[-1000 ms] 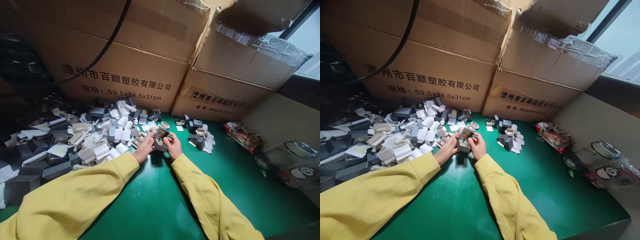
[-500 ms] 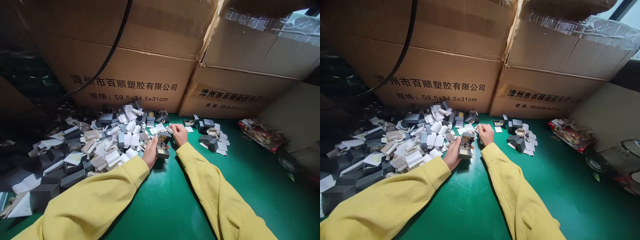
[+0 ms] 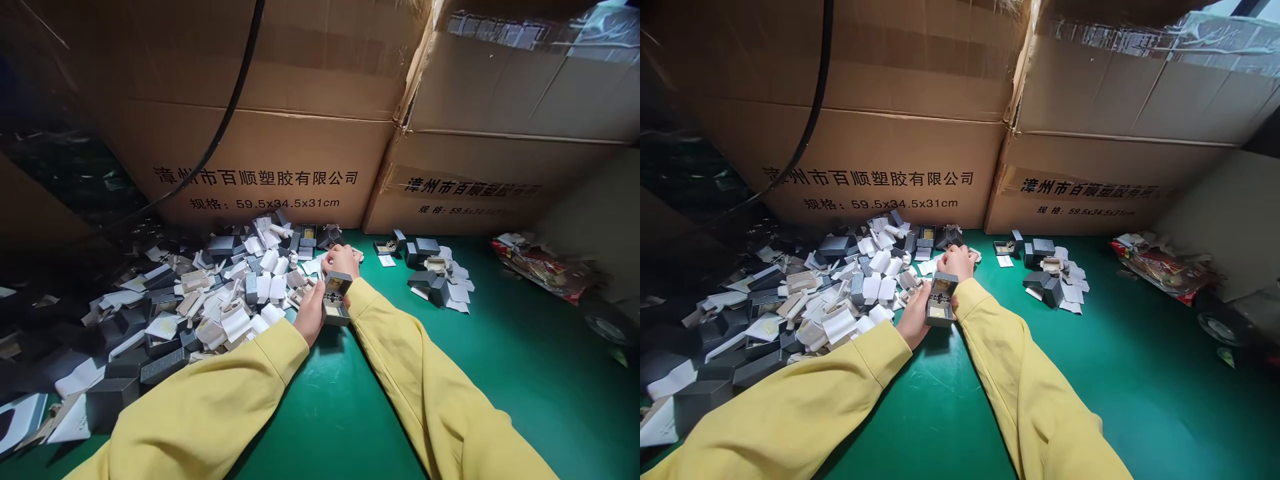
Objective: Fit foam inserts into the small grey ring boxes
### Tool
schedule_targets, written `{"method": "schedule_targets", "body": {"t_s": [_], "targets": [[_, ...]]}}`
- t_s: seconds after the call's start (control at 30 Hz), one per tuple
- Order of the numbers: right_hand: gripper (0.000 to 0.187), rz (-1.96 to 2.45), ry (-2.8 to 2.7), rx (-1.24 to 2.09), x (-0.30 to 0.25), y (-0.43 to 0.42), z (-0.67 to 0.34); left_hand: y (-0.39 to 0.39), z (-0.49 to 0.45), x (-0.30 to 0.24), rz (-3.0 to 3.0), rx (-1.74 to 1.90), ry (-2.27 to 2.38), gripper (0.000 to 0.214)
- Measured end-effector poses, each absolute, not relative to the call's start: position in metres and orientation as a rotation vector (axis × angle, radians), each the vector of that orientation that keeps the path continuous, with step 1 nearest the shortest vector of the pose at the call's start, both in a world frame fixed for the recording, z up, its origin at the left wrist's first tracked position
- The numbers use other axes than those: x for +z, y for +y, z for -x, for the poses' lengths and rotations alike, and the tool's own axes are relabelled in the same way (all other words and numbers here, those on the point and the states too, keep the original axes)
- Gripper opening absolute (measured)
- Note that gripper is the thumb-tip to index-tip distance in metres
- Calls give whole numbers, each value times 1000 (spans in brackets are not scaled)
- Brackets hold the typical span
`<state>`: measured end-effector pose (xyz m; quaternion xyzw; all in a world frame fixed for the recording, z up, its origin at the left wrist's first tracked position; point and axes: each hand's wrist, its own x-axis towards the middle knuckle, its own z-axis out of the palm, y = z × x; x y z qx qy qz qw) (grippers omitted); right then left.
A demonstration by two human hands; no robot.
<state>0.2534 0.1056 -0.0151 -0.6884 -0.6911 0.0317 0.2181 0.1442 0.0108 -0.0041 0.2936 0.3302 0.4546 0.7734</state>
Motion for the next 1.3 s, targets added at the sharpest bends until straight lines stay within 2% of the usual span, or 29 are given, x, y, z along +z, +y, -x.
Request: {"method": "schedule_targets", "body": {"t_s": [0.17, 0.37, 0.53, 0.8, 1.0, 1.13, 1.3], "targets": [[20, 1824, -1967, 68, -12, 105, -254, 13, -140, -3, -646, 968, 624, 45], [13, 1742, -2016, 255, -8, 107, -254, 16, -136, -2, -557, 1010, 616, 42], [12, 1727, -1977, 266, -13, 102, -253, 16, -135, -1, -546, 1011, 615, 41], [13, 1464, -1600, 198, -18, 82, -267, 17, -131, 1, -502, 931, 604, 45], [35, 1314, -1167, 395, -29, 51, -291, 19, -134, 1, -449, 899, 667, 44], [30, 1351, -1074, 498, -35, 26, -303, 19, -134, 1, -453, 860, 700, 45], [27, 1357, -1087, 450, -32, 1, -307, 16, -133, 2, -493, 734, 633, 44]]}}
